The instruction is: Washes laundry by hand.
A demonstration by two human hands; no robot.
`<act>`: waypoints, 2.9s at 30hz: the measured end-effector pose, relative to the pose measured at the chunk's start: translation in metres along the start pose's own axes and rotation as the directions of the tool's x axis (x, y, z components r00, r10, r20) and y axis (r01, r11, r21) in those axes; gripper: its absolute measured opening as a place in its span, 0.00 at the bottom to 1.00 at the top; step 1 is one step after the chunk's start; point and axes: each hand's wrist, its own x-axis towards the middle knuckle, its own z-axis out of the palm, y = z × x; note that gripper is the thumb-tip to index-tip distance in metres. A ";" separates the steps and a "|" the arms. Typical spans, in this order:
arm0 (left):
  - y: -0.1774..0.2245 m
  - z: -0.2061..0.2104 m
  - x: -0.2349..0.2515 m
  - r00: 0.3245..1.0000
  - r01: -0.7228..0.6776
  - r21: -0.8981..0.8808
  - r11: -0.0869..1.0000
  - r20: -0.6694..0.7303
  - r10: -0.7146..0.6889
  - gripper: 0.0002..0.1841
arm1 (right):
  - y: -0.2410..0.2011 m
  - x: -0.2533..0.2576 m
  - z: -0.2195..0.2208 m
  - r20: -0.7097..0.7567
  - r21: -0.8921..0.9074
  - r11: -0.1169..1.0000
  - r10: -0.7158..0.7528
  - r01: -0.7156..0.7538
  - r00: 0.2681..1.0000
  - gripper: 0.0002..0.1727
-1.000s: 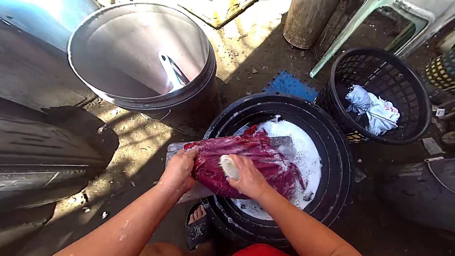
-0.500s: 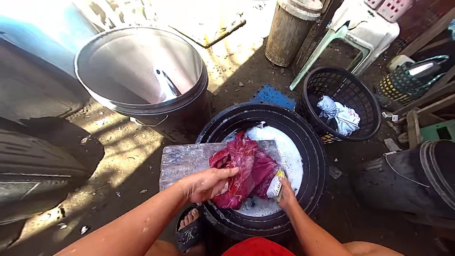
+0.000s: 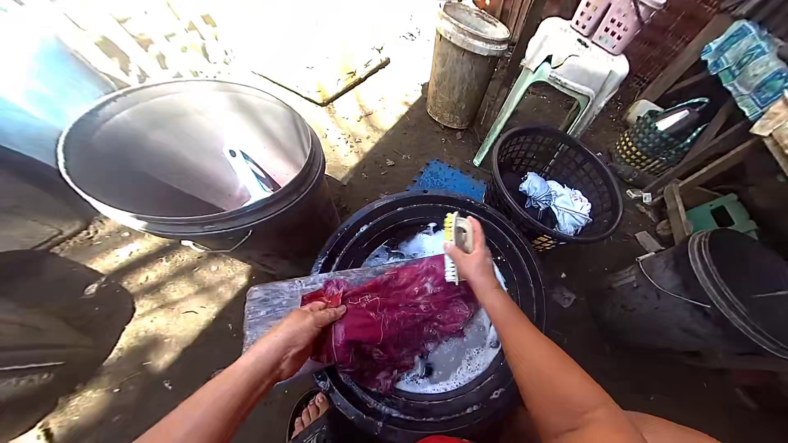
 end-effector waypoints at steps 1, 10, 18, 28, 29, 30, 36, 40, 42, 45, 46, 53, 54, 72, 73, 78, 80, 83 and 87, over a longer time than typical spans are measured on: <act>-0.008 -0.001 0.007 0.997 0.013 -0.068 0.998 -0.071 -0.018 0.13 | -0.010 -0.015 0.031 0.098 -0.045 0.998 -0.037 0.042 0.994 0.49; 0.004 -0.016 -0.004 0.958 -0.052 -0.341 0.939 -0.281 -0.049 0.10 | 0.083 -0.026 0.067 0.318 -0.465 0.884 0.111 0.053 0.942 0.43; -0.006 -0.007 0.013 0.957 0.043 -0.231 0.972 -0.270 -0.106 0.11 | -0.009 -0.057 0.117 0.424 -0.225 0.945 -0.125 0.238 0.897 0.45; 0.014 -0.011 0.007 0.936 -0.051 -0.247 0.968 -0.349 -0.039 0.08 | 0.096 0.004 0.041 0.180 -0.585 0.808 0.210 -0.067 0.961 0.47; 0.009 -0.011 0.013 0.933 -0.034 -0.220 0.975 -0.356 -0.048 0.08 | 0.065 -0.012 0.062 0.258 -0.516 0.857 0.140 0.014 0.956 0.47; 0.006 -0.010 0.017 0.931 -0.022 -0.207 0.978 -0.361 -0.056 0.09 | 0.031 -0.035 0.085 0.356 -0.423 0.900 0.063 0.100 0.932 0.46; 0.030 -0.017 0.004 0.939 -0.024 -0.220 0.975 -0.341 -0.054 0.08 | 0.055 -0.055 0.078 0.474 -0.432 0.881 0.041 0.192 0.880 0.42; 0.031 -0.019 0.004 0.978 -0.029 -0.268 0.963 -0.205 -0.028 0.08 | 0.139 -0.005 -0.008 0.069 -0.501 0.827 0.335 -0.258 0.940 0.46; 0.026 -0.016 0.000 0.999 0.033 -0.285 0.958 -0.025 -0.042 0.10 | 0.149 -0.018 -0.010 0.006 -0.258 0.881 0.411 -0.395 0.912 0.47; 0.023 0.001 -0.013 0.946 0.081 -0.178 0.981 0.324 -0.020 0.17 | 0.155 -0.050 0.002 0.065 -0.147 0.925 0.364 -0.352 0.929 0.49; 0.028 0.000 -0.018 0.903 0.050 -0.162 0.986 0.430 0.025 0.20 | 0.155 -0.053 0.001 0.085 -0.174 0.930 0.342 -0.324 0.936 0.49; 0.064 -0.043 -0.029 0.887 -0.242 -0.554 0.797 0.206 0.413 0.44 | 0.091 0.007 -0.059 -0.162 0.440 0.888 0.223 -0.131 0.961 0.44; 0.054 -0.031 -0.020 0.936 -0.230 -0.525 0.819 0.110 0.334 0.40 | 0.089 0.018 -0.063 -0.174 0.424 0.898 0.210 -0.120 0.962 0.45; 0.016 0.000 0.018 0.954 -0.070 -0.399 0.914 -0.296 -0.056 0.15 | -0.015 -0.071 0.116 0.444 -0.022 0.943 -0.289 0.333 0.848 0.44; 0.022 -0.004 0.014 0.944 -0.085 -0.396 0.914 -0.324 -0.053 0.14 | -0.011 -0.067 0.122 0.500 -0.091 0.943 -0.235 0.320 0.834 0.43; 0.032 -0.034 0.007 0.919 -0.094 -0.392 0.915 -0.388 -0.072 0.13 | 0.115 0.003 0.041 0.211 -0.527 0.849 0.175 -0.039 0.962 0.44; 0.024 -0.030 0.013 0.928 -0.065 -0.366 0.928 -0.363 -0.078 0.13 | 0.137 0.021 0.023 0.109 -0.569 0.811 0.235 -0.133 0.966 0.46; 0.017 -0.023 0.023 0.930 -0.048 -0.345 0.937 -0.358 -0.084 0.15 | 0.070 0.000 0.059 0.252 -0.455 0.890 0.134 -0.005 0.958 0.47; 0.017 -0.023 0.018 0.927 -0.017 -0.317 0.948 -0.359 -0.104 0.15 | -0.005 -0.063 0.122 0.546 -0.198 0.937 -0.137 0.286 0.826 0.43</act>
